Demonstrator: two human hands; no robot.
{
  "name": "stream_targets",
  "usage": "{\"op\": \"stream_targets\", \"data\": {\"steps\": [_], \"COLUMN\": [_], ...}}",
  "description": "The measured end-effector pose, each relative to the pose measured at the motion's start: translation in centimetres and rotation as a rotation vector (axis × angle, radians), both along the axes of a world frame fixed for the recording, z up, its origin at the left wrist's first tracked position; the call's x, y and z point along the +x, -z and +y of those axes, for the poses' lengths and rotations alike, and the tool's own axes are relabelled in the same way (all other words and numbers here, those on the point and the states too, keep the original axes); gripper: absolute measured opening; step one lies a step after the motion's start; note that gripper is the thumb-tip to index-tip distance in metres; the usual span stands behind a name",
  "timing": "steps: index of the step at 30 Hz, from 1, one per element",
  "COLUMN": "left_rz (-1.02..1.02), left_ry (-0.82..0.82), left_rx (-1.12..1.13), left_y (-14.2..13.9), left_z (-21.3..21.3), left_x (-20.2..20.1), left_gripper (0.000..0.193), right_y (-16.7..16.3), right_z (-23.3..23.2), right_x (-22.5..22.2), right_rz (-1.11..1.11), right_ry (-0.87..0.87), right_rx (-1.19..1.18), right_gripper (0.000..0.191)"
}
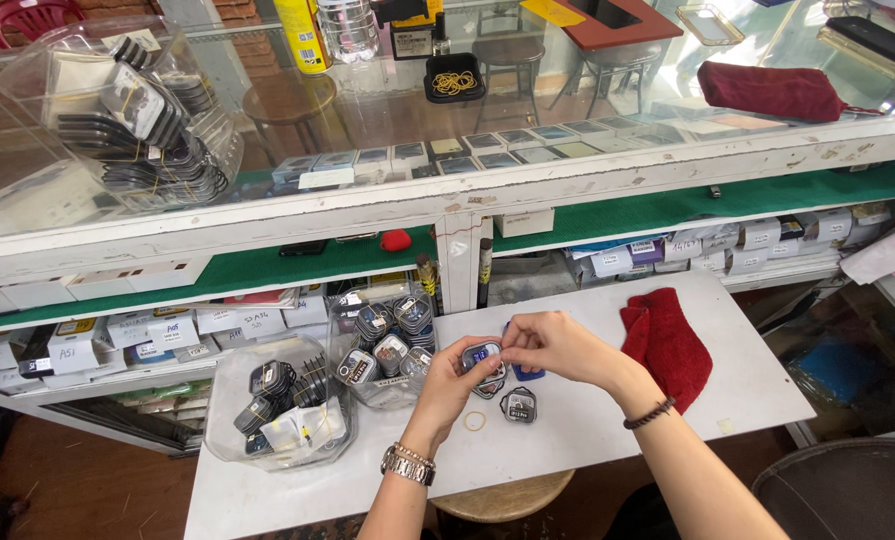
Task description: The person handles a roll of tape, loads it into a blue tape dispenser on the counter, and applies tape to small packaged items one at a time, setting the taped items on the counter beside the dispenser.
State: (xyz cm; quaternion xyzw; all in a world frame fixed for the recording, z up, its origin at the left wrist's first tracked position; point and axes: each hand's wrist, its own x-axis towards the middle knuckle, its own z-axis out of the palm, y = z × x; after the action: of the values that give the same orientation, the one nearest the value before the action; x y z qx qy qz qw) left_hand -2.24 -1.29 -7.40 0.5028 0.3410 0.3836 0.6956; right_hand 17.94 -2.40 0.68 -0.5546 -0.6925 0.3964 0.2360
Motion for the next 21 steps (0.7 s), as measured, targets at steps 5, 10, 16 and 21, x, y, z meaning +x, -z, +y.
{"op": "stream_targets", "data": {"steps": [5, 10, 16, 21], "left_rz": [-0.068, 0.009, 0.090, -0.019], "left_ry": [-0.044, -0.146, -0.191, -0.278], "left_rx": [-0.024, 0.026, 0.030, -0.045], "left_y": [-0.2, -0.7, -0.6, 0.2], "left_z": [-0.2, -0.6, -1.1, -0.8], "left_x": [0.4, 0.9, 1.6, 1.9], "left_gripper": [0.025, 0.023, 0.018, 0.018], "right_y": [1.5, 6.0, 9.1, 6.7], "right_z": [-1.9, -2.8, -1.5, -3.0], "right_x": [-0.1, -0.9, -2.3, -5.1], "right_rz": [0.143, 0.495, 0.549, 0.368], "right_ry": [0.342, 0.378, 0.478, 0.654], "right_rx": [0.146, 0.085, 0.076, 0.493], "right_gripper": [0.037, 0.040, 0.024, 0.035]}}
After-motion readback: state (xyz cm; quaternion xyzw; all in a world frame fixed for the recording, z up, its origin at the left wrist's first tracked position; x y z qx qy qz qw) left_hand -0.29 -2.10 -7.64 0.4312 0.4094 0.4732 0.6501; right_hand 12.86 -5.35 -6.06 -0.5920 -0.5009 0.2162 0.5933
